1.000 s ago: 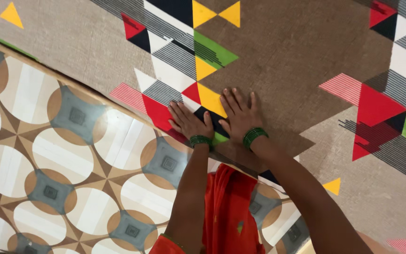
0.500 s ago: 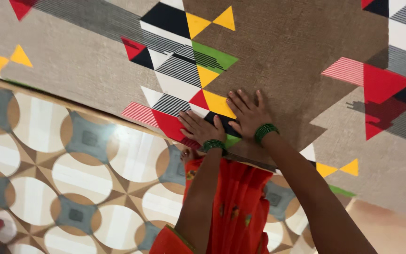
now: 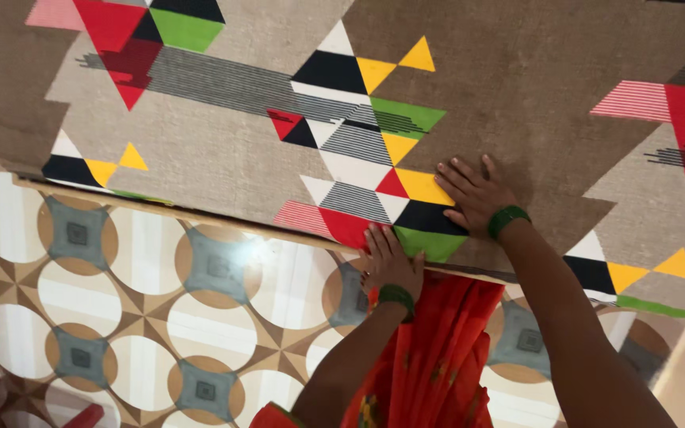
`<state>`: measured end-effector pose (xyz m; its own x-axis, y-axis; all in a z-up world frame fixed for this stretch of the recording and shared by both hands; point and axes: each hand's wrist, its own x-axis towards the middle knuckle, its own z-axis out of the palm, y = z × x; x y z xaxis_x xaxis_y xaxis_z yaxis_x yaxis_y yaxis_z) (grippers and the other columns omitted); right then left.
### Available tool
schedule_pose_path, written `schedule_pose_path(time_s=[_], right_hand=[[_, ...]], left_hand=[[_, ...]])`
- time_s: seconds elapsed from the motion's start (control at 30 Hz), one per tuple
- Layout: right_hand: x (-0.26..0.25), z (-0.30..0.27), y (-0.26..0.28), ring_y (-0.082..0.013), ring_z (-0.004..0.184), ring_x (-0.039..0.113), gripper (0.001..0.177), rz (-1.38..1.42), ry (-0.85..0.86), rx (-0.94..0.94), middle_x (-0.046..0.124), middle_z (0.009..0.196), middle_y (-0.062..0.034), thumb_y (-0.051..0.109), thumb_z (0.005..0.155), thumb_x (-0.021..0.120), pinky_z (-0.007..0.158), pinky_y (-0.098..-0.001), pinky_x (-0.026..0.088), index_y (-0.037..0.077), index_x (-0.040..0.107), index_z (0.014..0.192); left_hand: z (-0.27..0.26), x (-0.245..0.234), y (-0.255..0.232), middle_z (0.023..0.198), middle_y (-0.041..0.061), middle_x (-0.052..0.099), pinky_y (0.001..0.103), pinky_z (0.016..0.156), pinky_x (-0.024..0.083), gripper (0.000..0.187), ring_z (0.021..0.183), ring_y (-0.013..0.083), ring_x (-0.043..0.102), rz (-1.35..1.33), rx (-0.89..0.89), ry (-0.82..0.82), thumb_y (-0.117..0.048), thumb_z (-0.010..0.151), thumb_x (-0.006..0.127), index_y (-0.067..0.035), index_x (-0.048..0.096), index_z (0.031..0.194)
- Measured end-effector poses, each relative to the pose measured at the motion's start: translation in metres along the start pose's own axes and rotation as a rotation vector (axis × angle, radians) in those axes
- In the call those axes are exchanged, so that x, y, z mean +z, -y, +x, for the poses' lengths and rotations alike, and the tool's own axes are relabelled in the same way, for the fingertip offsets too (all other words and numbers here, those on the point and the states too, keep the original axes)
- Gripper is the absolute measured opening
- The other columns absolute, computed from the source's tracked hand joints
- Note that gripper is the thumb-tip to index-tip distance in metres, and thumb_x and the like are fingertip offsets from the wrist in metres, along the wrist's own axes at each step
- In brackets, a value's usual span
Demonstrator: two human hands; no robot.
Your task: The person spreads a patterned sheet over a mattress and smooths it down by hand, then tucks the edges of the sheet under the mattress along the side and corners.
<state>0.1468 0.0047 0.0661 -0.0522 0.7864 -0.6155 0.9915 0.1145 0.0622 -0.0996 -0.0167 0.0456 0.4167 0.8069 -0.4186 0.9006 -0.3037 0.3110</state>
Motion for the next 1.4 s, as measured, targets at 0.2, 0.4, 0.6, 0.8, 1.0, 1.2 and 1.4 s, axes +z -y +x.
schedule_pose_path(time_s=[0.2,0.4,0.6,0.8,1.0,1.2,1.4], right_hand=[[-0.002,-0.001,0.000,-0.0141,0.154,0.011,0.076,-0.049,0.003,-0.004,0.012,0.170,0.0074,0.067,0.096,0.030,0.123,-0.0547,0.000,0.029,0.017,0.161],[0.006,0.005,-0.003,-0.0138,0.154,0.009,0.076,0.011,0.032,-0.003,0.010,0.169,0.0088,0.070,0.095,0.026,0.123,-0.0531,-0.005,0.032,0.015,0.160],[0.017,0.010,-0.007,-0.0137,0.154,0.009,0.077,0.014,0.045,-0.009,0.010,0.169,0.0085,0.070,0.094,0.026,0.123,-0.0536,-0.005,0.032,0.017,0.160],[0.008,0.014,-0.008,-0.0147,0.154,0.008,0.077,-0.043,0.066,-0.035,0.009,0.170,0.0072,0.069,0.095,0.025,0.122,-0.0557,-0.004,0.031,0.016,0.161],[0.006,0.012,-0.008,-0.0145,0.155,0.008,0.076,-0.028,0.123,-0.035,0.007,0.170,0.0069,0.069,0.096,0.023,0.122,-0.0573,-0.003,0.030,0.014,0.161],[0.001,0.013,-0.007,-0.0145,0.154,0.008,0.075,0.002,0.154,-0.039,0.009,0.169,0.0072,0.068,0.096,0.023,0.122,-0.0575,-0.003,0.030,0.015,0.160],[0.000,0.013,-0.008,-0.0148,0.154,0.011,0.074,0.009,0.122,-0.046,0.012,0.169,0.0063,0.067,0.096,0.025,0.122,-0.0586,-0.002,0.029,0.017,0.160]], left_hand=[[0.092,-0.066,0.013,0.173,0.011,0.009,0.071,0.120,0.011,0.090,0.160,0.0350,0.006,0.169,0.347,-0.047,-0.062,0.097,0.053,-0.014,0.017,0.165],[0.237,-0.138,0.027,0.172,0.002,0.000,0.065,0.123,0.003,0.089,0.158,0.0264,-0.001,0.419,0.562,0.200,-0.071,0.092,0.049,-0.029,0.016,0.163],[0.226,-0.119,0.048,0.173,0.003,0.006,0.059,0.127,0.003,0.089,0.159,0.0283,0.000,0.436,0.733,0.155,-0.073,0.094,0.044,-0.025,0.020,0.165],[0.162,-0.116,0.071,0.171,0.003,0.006,0.058,0.124,0.001,0.089,0.157,0.0277,0.002,0.600,0.762,0.398,-0.073,0.091,0.042,-0.026,0.018,0.162],[0.160,-0.096,0.090,0.170,-0.003,0.011,0.056,0.125,0.002,0.090,0.157,0.0232,0.006,0.511,0.820,0.348,-0.075,0.087,0.048,-0.029,0.023,0.161],[0.162,-0.083,0.101,0.171,-0.005,0.013,0.054,0.126,0.004,0.093,0.157,0.0206,0.008,0.449,0.829,0.329,-0.076,0.084,0.054,-0.033,0.024,0.161],[0.166,-0.077,0.105,0.171,-0.007,0.011,0.053,0.127,0.003,0.095,0.157,0.0195,0.008,0.435,0.819,0.350,-0.078,0.082,0.054,-0.036,0.022,0.161]])
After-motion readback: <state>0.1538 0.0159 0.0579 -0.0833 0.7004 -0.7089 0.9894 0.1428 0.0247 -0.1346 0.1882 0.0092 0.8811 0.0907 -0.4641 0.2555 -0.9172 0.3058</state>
